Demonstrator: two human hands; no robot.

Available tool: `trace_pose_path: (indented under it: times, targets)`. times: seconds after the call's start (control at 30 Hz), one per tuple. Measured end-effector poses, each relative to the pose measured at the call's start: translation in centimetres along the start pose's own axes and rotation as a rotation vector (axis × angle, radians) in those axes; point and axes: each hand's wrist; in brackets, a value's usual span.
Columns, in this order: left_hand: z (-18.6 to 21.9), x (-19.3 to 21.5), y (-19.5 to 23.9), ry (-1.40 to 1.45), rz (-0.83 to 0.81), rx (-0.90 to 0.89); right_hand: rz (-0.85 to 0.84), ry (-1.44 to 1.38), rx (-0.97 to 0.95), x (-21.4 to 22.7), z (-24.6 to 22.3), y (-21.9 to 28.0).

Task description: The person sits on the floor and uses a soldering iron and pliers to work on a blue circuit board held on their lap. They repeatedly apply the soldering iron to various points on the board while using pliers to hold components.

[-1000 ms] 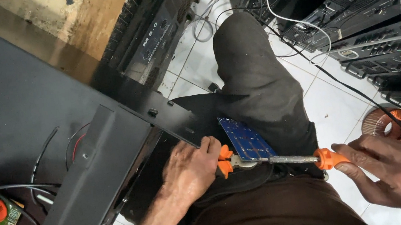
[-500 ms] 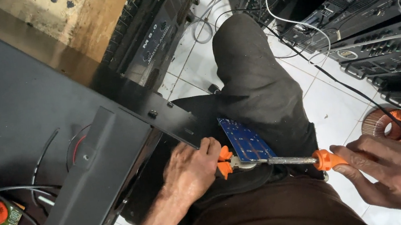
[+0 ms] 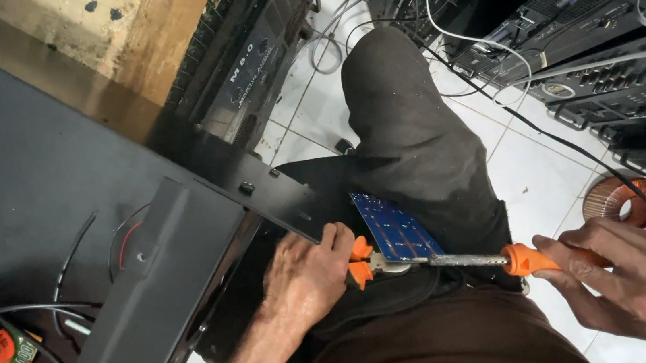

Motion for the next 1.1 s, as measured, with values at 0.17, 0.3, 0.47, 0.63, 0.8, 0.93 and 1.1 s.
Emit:
trace_pose_path:
  times: [0.17, 0.3, 0.47, 0.63, 0.8, 0.93, 1.1]
  targets:
    - [0.1, -0.1, -0.1, -0.010, 0.004, -0.013, -0.023, -0.009, -0.020, 0.0, 0.4, 0.5]
    - [0.3, -0.6, -0.1, 0.035, 0.055, 0.027, -0.038, -0.004, -0.064, 0.1, 0.6, 0.9]
    - [0.5, -1.4, -0.1, 0.013, 0.181, 0.013, -0.043, 0.004, -0.115, 0.5, 0.3, 1.0]
    - [0.8, -1.7, -0.3, 0.019, 0.084, 0.015, -0.043, 0.050, -0.094, 2.0, -0.7, -0.3]
    - [1.3, -0.6, -0.5, 0.095, 0.037, 0.032, -0.111, 0.128, 0.045, 3.8, -0.2, -0.5]
    - [1.7, 1.1, -0.9, 0.210, -0.056, 0.077, -0.027, 0.062, -0.029, 3.7, -0.9, 0.5]
    - [2.6, 0.4, -0.9, 0.133, 0.037, 0.096, -0.013, 0.222, -0.045, 4.3, -1.8, 2.1]
Point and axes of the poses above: each hand's wrist, its own y-axis away from the middle knuckle, its own x-axis out of the back of the hand, z = x × y, and after that the axes turned 13 degrees about -x, right-handed
